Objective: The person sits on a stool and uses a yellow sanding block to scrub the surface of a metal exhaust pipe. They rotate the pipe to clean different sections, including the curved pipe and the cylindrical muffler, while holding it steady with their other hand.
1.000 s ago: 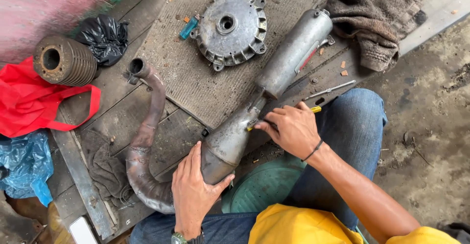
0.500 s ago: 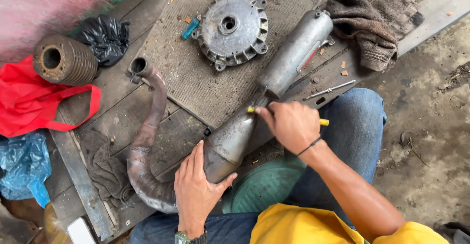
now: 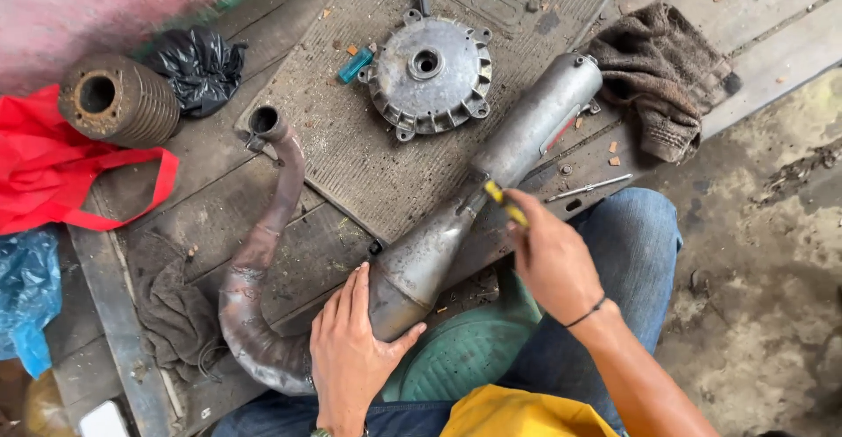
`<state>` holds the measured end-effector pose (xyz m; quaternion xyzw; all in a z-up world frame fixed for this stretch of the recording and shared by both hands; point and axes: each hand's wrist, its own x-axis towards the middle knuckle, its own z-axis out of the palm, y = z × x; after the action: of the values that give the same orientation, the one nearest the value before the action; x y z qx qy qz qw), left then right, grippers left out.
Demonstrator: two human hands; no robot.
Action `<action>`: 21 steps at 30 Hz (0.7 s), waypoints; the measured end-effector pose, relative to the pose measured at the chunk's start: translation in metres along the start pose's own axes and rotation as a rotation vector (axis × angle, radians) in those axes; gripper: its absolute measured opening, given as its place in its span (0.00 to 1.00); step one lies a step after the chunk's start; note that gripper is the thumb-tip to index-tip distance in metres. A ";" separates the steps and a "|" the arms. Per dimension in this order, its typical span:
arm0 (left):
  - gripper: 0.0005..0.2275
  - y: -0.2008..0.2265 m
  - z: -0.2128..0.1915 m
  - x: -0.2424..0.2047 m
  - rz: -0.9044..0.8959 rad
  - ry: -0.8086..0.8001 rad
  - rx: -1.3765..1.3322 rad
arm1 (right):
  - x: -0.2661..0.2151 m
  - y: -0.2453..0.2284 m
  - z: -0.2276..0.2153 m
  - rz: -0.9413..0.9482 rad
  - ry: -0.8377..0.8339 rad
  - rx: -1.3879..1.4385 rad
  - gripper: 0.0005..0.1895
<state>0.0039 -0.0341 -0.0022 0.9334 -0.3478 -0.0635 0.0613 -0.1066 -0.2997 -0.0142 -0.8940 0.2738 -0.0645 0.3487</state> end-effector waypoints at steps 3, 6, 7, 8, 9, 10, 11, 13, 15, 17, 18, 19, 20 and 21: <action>0.48 -0.001 0.001 -0.001 0.004 0.031 -0.010 | 0.008 -0.002 -0.021 0.009 0.032 -0.237 0.19; 0.48 -0.003 0.006 -0.003 0.006 0.056 -0.012 | 0.030 -0.012 -0.036 -0.080 -0.069 -0.353 0.20; 0.48 -0.003 0.006 -0.003 -0.004 0.058 -0.023 | 0.040 -0.018 -0.039 -0.088 -0.076 -0.364 0.20; 0.49 -0.003 0.006 -0.003 -0.006 0.045 -0.027 | 0.049 -0.025 -0.041 -0.131 -0.167 -0.399 0.22; 0.49 -0.005 0.006 -0.002 -0.006 0.033 -0.030 | 0.059 -0.031 -0.043 -0.174 -0.257 -0.433 0.25; 0.49 -0.005 0.007 -0.003 -0.014 0.036 -0.040 | 0.067 -0.036 -0.039 -0.180 -0.262 -0.444 0.25; 0.49 -0.005 0.008 -0.004 -0.013 0.030 -0.029 | 0.074 -0.039 -0.035 -0.164 -0.363 -0.500 0.24; 0.49 -0.006 0.010 -0.005 -0.015 0.025 -0.025 | 0.082 -0.045 -0.026 -0.147 -0.466 -0.563 0.23; 0.49 -0.006 0.012 -0.006 -0.015 0.033 -0.002 | 0.084 -0.050 -0.016 -0.241 -0.546 -0.514 0.21; 0.49 -0.006 0.013 -0.005 -0.024 0.030 0.005 | 0.087 -0.058 -0.019 -0.204 -0.564 -0.565 0.22; 0.49 -0.006 0.014 -0.006 -0.028 0.025 0.018 | 0.087 -0.061 -0.020 -0.165 -0.578 -0.610 0.23; 0.49 -0.006 0.014 -0.005 -0.027 0.021 0.012 | 0.088 -0.065 -0.018 -0.160 -0.582 -0.615 0.23; 0.48 -0.006 0.015 -0.005 -0.024 0.043 0.029 | 0.088 -0.070 -0.016 -0.131 -0.610 -0.633 0.24; 0.48 -0.007 0.015 -0.005 -0.026 0.065 0.048 | 0.090 -0.076 -0.014 -0.107 -0.638 -0.651 0.24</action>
<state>0.0021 -0.0271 -0.0175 0.9406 -0.3350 -0.0255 0.0492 -0.0014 -0.3098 0.0392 -0.9451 0.1122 0.2857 0.1126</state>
